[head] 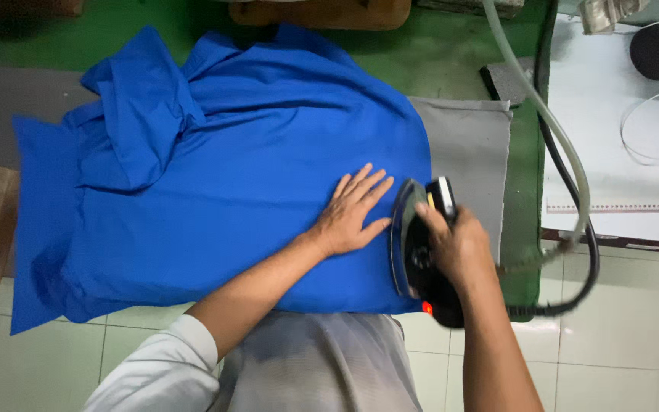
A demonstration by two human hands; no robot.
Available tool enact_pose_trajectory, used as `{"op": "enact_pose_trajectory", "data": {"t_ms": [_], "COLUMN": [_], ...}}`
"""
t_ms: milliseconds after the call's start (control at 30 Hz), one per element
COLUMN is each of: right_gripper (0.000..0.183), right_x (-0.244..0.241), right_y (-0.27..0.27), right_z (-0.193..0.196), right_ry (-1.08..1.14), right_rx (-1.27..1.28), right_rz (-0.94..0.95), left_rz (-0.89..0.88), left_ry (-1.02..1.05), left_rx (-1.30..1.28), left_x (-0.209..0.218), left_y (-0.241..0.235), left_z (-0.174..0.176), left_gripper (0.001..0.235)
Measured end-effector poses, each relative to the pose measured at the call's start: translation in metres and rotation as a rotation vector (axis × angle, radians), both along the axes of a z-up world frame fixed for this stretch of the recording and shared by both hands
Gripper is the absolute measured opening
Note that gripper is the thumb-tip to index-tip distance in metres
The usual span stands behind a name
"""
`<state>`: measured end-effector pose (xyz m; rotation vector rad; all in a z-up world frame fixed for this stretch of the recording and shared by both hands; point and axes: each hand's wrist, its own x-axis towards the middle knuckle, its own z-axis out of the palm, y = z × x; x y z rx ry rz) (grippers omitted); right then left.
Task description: The person irons a blue shirt on a grey ironing board using a steam iron and a wooden pressing block. They smooth the fabric with their hands, move the shirt to different positions, and use the block to press specific areas while ironing.
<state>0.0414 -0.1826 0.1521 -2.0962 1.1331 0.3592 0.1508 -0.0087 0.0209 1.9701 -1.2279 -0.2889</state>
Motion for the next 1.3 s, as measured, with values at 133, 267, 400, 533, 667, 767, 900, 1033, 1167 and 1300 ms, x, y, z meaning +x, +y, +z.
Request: {"op": "enact_pose_trajectory", "data": {"t_ms": [133,267,400,533,667,767,900,1033,1167,1300], "right_gripper": [0.081,0.060,0.061,0.079,0.078,0.083,0.084,0.074,0.079,0.079], "right_x": [-0.014,-0.017,-0.022,-0.004,0.034,0.063,0.109,0.137,0.136,0.106], "right_y": [0.022,0.017,0.022,0.002,-0.025,-0.046,-0.073,-0.062,-0.066,-0.066], "right_z": [0.024,0.022,0.027,0.012,-0.007,-0.015,-0.030,-0.012,-0.023,-0.036], "right_ry": [0.084,-0.018,-0.011,0.082,-0.029,-0.108,-0.145,-0.084,-0.101,-0.172], "right_rx": [0.008,0.155,0.143,-0.033,-0.120,-0.118,-0.178,-0.118,-0.172,-0.172], "right_rz": [-0.052,-0.110,-0.095,0.016,0.066,0.105,0.211,0.148,0.156,0.216], "left_rz": [-0.057,-0.136,-0.110,-0.083,-0.070,0.075,0.340,-0.380,-0.411,-0.437], "left_ry": [-0.095,-0.199,-0.233,-0.225,-0.064,-0.038,-0.351,-0.200,-0.539,-0.460], "left_rx": [0.070,0.118,0.197,0.257,0.249,0.120,-0.228,0.073,0.295,0.149], "left_x": [0.031,0.054,0.066,0.083,0.090,0.064,-0.030,-0.118,-0.147,-0.151], "left_y": [-0.033,-0.091,-0.116,-0.126,-0.126,-0.095,-0.032,0.004,-0.001,0.002], "left_z": [-0.014,-0.024,-0.043,-0.050,-0.049,-0.042,-0.030,-0.028,-0.031,-0.048], "left_gripper": [0.064,0.071,0.074,0.077,0.082,0.093,0.050,0.056,0.078,0.084]}}
